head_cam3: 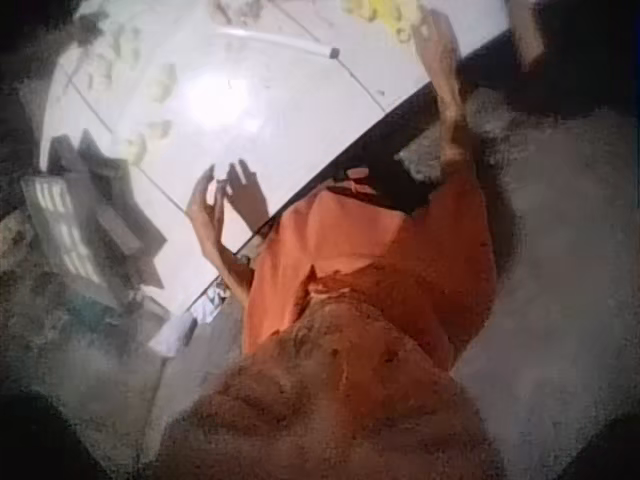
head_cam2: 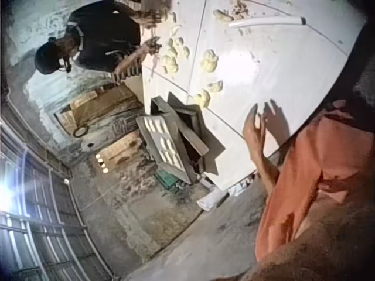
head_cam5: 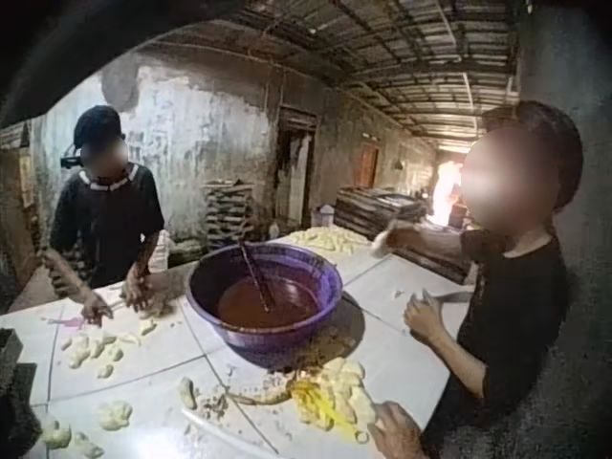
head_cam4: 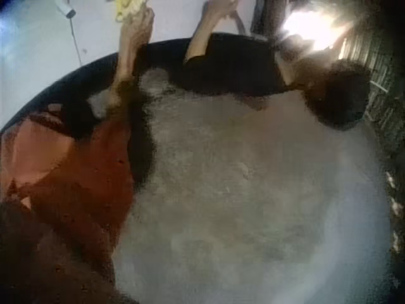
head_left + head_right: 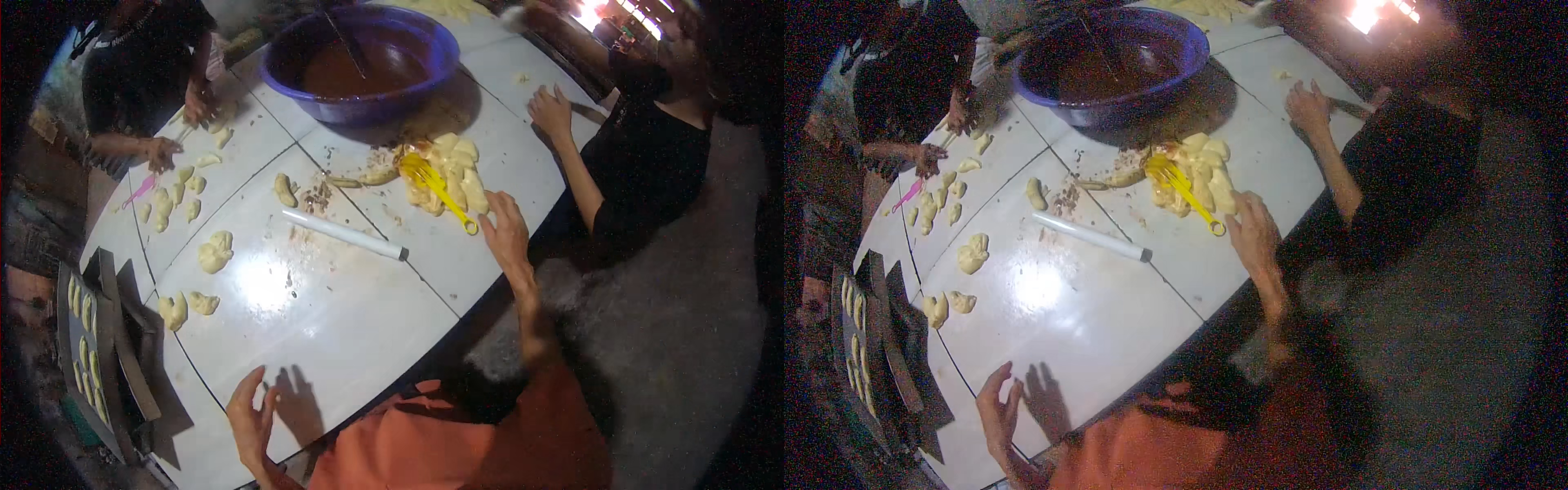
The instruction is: The person uses a rolling pin to flatten pieces of dough on a table, applies a brown filling from a bowl using a yellow spatula, and rolls the dough into cylinders. The person then places the rolled dough onto a metal tray.
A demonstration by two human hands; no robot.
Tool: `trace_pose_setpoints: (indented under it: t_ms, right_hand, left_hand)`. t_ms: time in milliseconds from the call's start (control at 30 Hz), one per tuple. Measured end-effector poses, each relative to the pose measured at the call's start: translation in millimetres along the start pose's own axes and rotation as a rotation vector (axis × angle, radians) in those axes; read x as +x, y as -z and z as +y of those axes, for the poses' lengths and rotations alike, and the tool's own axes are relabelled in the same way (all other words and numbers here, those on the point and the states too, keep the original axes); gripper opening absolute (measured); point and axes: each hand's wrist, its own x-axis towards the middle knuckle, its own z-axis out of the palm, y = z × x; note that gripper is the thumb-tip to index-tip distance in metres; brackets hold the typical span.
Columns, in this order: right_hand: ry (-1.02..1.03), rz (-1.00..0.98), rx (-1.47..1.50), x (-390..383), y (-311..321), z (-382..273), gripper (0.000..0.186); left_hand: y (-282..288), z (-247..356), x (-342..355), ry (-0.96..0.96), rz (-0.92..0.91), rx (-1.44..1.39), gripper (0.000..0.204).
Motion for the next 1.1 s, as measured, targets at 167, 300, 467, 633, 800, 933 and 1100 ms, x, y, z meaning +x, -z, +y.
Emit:
trace_pose_setpoints:
  t_ms: [167,300,467,633,800,933,1100]
  right_hand:
    - [0.163,-0.143,-0.24,32,-8,3,0.044]
    - [0.169,-0.126,-0.048,31,-14,15,0.037]
    - [-0.41,-0.23,0.503,31,0,16,0.036]
    - [-0.085,-0.061,-0.083,52,-25,15,0.041]
    - [-0.112,-0.138,0.021,56,-26,14,0.034]
    - [-0.525,-0.329,0.726,35,1,43,0.022]
    - [-0.552,-0.22,1.049,-9,34,72,0.017]
  left_hand:
    - [-34,57,48,-0.29,-0.092,0.038,0.037]
    - [-54,83,72,-0.395,-0.172,0.055,0.038]
    - [-80,122,109,-0.535,-0.372,0.053,0.039]
    - [-144,182,175,-0.828,-0.369,0.109,0.045]
    - [-239,230,235,-0.978,-0.158,0.252,0.055]
    - [-289,245,265,-1.028,-0.043,0.394,0.048]
    - [-304,249,276,-1.053,-0.092,0.489,0.045]
